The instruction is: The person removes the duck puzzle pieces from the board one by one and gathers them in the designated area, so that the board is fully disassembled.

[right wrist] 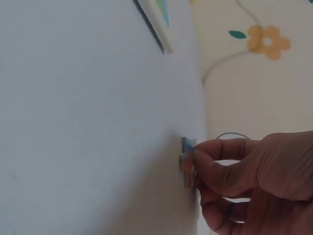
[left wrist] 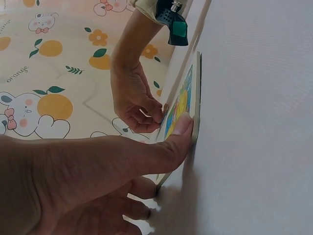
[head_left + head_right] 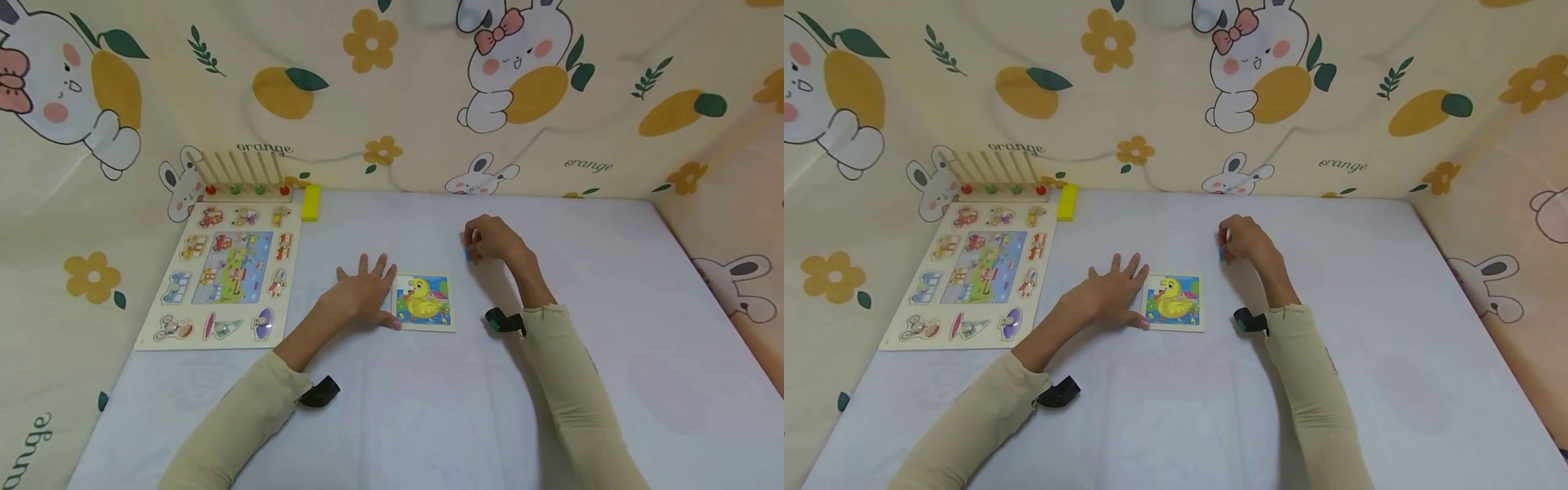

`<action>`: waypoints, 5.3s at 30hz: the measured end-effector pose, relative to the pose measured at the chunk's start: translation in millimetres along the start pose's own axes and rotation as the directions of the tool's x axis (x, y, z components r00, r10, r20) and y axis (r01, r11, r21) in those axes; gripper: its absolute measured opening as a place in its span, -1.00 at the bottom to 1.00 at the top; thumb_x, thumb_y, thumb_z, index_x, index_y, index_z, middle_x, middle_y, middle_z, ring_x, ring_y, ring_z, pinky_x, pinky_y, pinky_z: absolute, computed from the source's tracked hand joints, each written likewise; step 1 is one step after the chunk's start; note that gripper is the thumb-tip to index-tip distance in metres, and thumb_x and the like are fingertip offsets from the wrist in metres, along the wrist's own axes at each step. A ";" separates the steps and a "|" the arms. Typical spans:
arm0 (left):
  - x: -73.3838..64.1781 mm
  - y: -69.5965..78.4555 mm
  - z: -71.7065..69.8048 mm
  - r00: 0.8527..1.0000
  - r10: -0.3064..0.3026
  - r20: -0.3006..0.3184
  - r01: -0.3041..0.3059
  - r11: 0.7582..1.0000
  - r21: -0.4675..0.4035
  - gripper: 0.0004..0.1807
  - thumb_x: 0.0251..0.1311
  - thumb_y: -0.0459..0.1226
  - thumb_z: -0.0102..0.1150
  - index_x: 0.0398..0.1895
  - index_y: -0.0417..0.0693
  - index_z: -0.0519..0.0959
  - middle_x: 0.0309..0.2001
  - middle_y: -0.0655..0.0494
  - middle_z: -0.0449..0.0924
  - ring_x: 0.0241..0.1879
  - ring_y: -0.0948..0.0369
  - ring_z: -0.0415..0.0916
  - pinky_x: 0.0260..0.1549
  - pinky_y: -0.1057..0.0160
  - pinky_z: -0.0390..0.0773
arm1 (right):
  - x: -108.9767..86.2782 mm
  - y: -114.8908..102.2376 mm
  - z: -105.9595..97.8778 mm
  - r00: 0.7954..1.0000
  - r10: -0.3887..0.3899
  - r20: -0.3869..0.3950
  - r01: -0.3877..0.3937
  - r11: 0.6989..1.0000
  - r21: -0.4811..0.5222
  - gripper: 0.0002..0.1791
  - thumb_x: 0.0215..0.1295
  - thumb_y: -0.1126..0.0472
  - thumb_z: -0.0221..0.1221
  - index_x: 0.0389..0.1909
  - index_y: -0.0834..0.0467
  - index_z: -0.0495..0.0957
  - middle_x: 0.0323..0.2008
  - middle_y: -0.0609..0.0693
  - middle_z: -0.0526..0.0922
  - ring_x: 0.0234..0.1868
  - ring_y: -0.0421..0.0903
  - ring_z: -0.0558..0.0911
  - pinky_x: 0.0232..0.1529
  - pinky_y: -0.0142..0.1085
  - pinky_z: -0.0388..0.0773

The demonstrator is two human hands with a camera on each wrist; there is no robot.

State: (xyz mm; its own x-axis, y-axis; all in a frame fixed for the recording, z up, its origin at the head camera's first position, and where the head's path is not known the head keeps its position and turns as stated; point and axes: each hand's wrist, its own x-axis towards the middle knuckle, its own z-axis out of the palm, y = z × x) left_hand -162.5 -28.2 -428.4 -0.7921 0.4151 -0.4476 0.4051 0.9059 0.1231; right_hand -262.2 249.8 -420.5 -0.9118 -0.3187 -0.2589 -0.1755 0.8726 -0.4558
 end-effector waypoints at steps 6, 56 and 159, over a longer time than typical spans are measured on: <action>-2.0 -0.1 -3.0 1.000 0.006 -0.006 -0.006 1.000 0.000 0.22 0.19 0.29 0.36 0.73 0.01 -0.08 0.74 -0.11 -0.28 0.69 -0.30 -0.25 0.42 -0.54 0.16 | -1.2 -0.6 -3.6 1.000 -0.002 0.003 0.002 1.000 -0.027 -0.86 0.34 0.53 0.14 -0.26 0.28 0.62 -0.28 0.24 0.67 -0.33 0.03 0.53 -0.32 -0.24 0.45; 1.8 -2.4 0.6 1.000 0.009 -0.014 -0.008 0.999 0.038 0.23 0.16 0.37 0.30 0.72 0.01 -0.04 0.73 -0.15 -0.20 0.67 -0.32 -0.14 0.37 -0.53 0.27 | -14.5 -90.2 29.8 0.872 -0.289 0.395 0.390 0.898 -0.204 -0.63 0.23 0.18 0.49 -0.02 0.05 0.55 -0.14 0.04 0.60 -0.10 -0.01 0.54 -0.05 -0.17 0.54; -1.0 0.9 -1.4 1.000 -0.007 0.005 0.007 1.000 0.010 0.23 0.19 0.34 0.31 0.73 0.03 -0.08 0.74 -0.11 -0.27 0.70 -0.28 -0.22 0.42 -0.53 0.20 | -39.2 -61.5 13.7 0.903 -0.292 0.314 0.358 0.917 -0.175 -0.55 0.32 0.25 0.41 0.22 0.05 0.63 -0.05 0.09 0.63 -0.03 0.01 0.58 0.01 -0.10 0.60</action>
State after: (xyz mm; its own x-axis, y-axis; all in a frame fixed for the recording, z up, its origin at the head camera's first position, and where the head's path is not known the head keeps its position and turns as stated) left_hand -162.0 -27.7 -426.6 -0.7926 0.4078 -0.4534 0.4040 0.9081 0.1106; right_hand -210.5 203.6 -394.0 -0.6556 -0.6593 -0.3681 -0.5522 0.7511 -0.3618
